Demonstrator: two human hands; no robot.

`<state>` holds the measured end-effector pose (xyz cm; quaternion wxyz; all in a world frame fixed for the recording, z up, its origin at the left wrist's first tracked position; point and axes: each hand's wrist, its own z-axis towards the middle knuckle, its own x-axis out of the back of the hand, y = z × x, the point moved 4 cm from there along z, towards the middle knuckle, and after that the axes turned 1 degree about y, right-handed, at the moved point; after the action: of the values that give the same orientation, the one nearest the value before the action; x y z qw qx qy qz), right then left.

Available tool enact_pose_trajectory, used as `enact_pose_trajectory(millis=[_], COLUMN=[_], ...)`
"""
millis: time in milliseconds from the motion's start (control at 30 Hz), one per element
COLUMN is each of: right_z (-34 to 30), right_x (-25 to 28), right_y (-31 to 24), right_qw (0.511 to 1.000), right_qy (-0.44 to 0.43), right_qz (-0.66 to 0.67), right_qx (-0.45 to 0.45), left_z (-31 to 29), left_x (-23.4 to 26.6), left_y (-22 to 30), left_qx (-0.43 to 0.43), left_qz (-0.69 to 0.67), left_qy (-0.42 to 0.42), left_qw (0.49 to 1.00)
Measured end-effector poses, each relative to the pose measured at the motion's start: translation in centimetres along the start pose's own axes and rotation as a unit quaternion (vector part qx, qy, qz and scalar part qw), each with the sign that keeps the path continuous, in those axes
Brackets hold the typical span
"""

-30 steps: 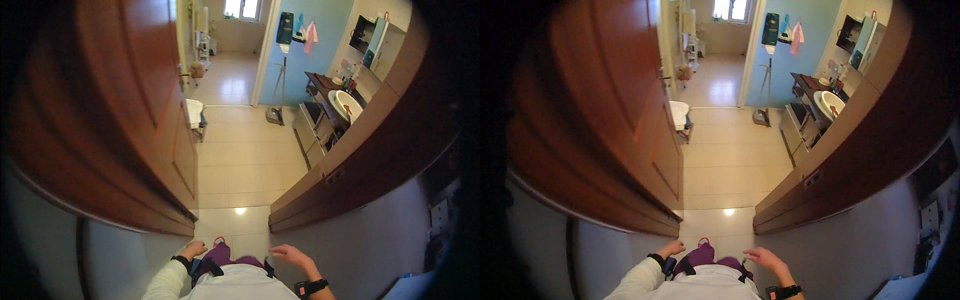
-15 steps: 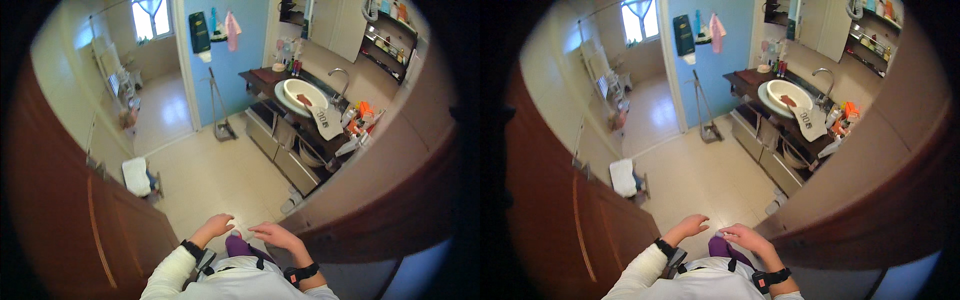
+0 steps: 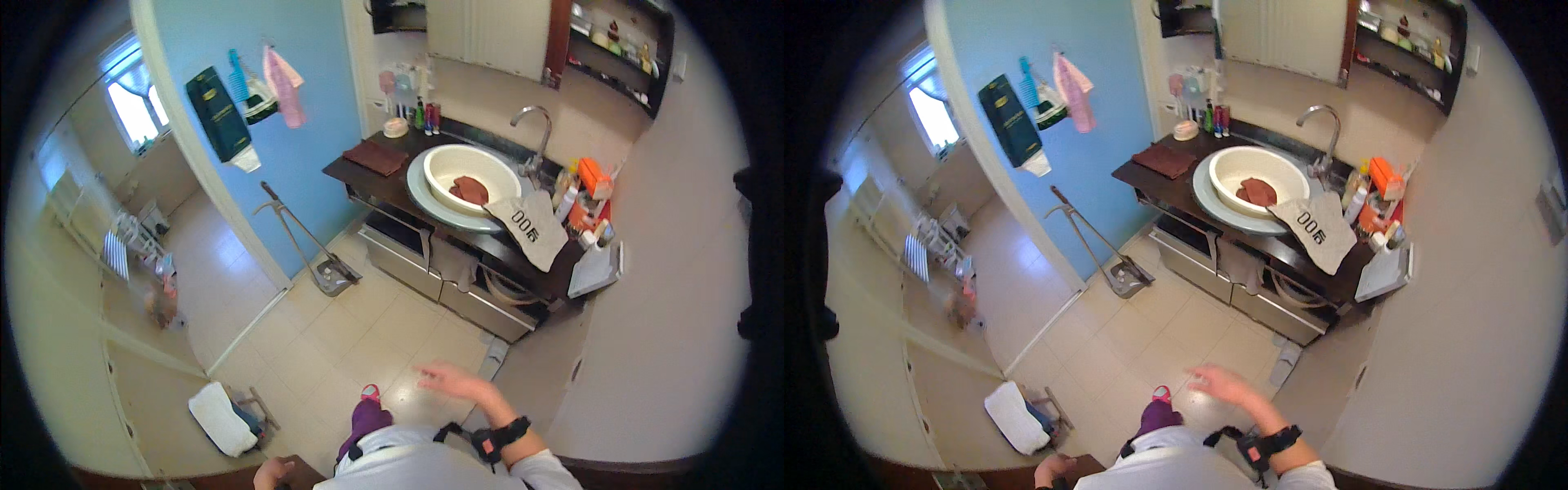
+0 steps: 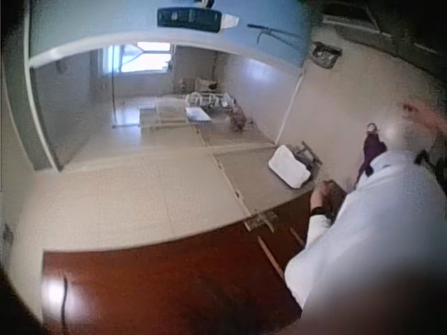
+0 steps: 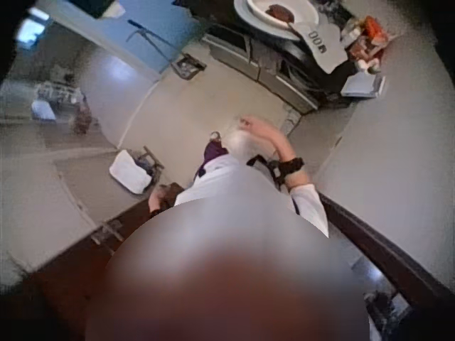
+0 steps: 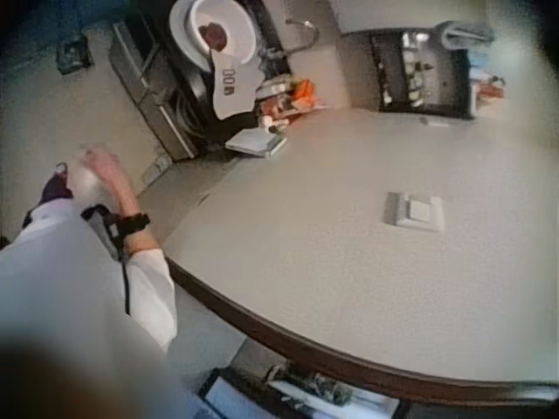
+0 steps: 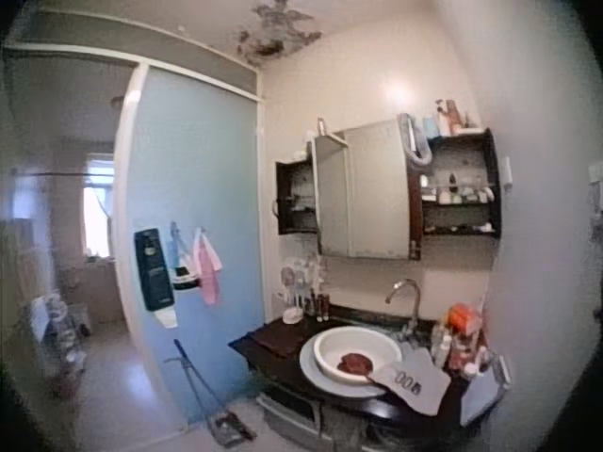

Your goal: The person walks from a bedroom to a bathroom, turns on the tap, and repeatedly wets, wrings, and rinses a brown cloth in a sink basin. The cloth is handled by hand under running water and wrung out multiple times.

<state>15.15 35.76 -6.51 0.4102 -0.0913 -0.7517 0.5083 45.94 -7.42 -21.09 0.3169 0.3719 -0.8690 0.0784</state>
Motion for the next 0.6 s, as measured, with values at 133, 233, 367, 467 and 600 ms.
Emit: enact_pose_trajectory(millis=[133, 233, 367, 467, 600], right_z=[5.8, 8.7, 11.2, 12.1, 13.6], right_x=[5.7, 11.9, 18.2, 24.3, 34.8], right_y=[-0.9, -2.4, -0.3, 4.4, 11.5], right_qw=[0.99, 0.981, 0.959, 0.926, 0.877], right_qy=[0.11, 0.183, 0.266, 0.335, 0.45], right_qz=[-0.029, -0.016, 0.025, 0.108, 0.07], right_qx=[-0.078, -0.054, -0.089, -0.139, -0.151], left_z=[9.3, 14.6, 17.4, 17.0, 15.7], left_x=[13.4, 22.6, 28.8, 29.6, 29.5], left_y=[4.7, 15.8, 33.6, 46.0, 59.5], left_qx=[-0.076, -0.179, -0.341, -0.465, -0.586], left_qz=[0.047, -0.066, 0.09, 0.125, 0.142], left_qy=[0.147, 0.214, 0.182, 0.119, 0.084], left_qw=[0.985, 0.958, 0.918, 0.868, 0.793])
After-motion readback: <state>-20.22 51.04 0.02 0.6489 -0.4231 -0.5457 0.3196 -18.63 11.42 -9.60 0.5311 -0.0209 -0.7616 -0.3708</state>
